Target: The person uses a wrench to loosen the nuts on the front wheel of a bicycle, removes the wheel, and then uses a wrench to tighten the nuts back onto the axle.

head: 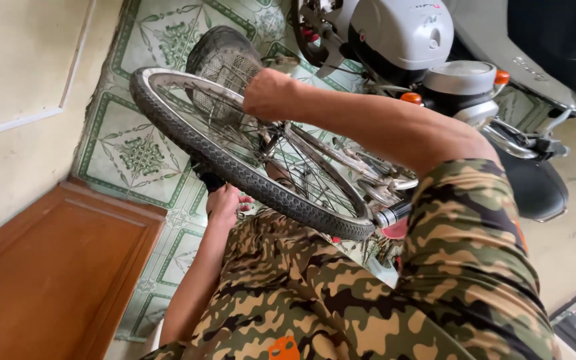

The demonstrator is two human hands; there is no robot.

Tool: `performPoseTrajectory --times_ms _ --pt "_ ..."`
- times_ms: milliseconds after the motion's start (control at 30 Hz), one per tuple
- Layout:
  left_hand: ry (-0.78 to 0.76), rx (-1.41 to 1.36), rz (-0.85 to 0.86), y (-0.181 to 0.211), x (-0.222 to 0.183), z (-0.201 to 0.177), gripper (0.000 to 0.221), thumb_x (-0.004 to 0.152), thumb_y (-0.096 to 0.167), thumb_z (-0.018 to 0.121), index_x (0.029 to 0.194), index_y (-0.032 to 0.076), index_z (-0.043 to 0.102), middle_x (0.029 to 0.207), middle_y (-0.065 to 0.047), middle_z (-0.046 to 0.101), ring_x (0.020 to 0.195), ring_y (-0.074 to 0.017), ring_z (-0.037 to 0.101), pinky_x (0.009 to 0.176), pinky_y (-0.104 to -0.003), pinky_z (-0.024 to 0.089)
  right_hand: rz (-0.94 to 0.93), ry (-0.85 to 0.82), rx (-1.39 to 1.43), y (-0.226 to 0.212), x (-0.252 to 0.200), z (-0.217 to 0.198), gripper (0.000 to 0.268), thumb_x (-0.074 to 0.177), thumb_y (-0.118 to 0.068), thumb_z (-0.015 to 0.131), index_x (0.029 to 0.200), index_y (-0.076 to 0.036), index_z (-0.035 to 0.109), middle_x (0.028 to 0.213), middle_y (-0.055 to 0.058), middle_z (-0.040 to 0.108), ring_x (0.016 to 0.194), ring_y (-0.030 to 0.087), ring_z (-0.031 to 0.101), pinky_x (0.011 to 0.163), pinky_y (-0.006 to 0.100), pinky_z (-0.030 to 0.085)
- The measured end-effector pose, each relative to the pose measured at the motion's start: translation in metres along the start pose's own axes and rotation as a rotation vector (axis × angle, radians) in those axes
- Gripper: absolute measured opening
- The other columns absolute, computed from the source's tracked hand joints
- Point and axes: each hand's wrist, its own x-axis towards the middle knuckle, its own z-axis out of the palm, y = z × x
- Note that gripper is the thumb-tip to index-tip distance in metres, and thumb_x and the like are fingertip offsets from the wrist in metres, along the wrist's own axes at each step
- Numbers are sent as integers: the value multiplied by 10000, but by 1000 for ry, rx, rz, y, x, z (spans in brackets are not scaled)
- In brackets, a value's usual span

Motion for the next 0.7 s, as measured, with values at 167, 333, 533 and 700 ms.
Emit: performPoseTrajectory --times_ms 167,333,533,700 --pt "-61 8 14 8 2 -4 512 1038 357 425 1367 -25 513 1326 -159 621 733 -225 692 511 -351 547 344 93 1055 18 -9 60 247 1034 -283 541 1042 -101 707 837 100 692 575 133 534 449 297 447" --pt "-57 -38 2 11 -5 -7 529 1040 368 429 1381 -32 492 1401 -176 610 722 -209 691 530 -360 543 543 -66 1555 -16 -16 83 464 939 -502 654 1093 -68 712 810 64 702 513 99 532 421 275 442" --pt "-83 3 21 32 -31 6 445 1074 446 474 1198 37 600 1046 -77 637 707 -166 653 564 -336 521 573 -110 1694 -31 -13 92 513 906 -534 709 991 -32 770 765 37 734 501 92 558 408 284 452" --pt "-125 16 73 30 -27 7 368 1059 406 463 1118 81 626 897 -33 696 692 -149 649 546 -325 529 543 -57 1837 -29 -23 95 446 919 -464 728 904 -20 769 734 46 726 490 98 528 405 298 410"
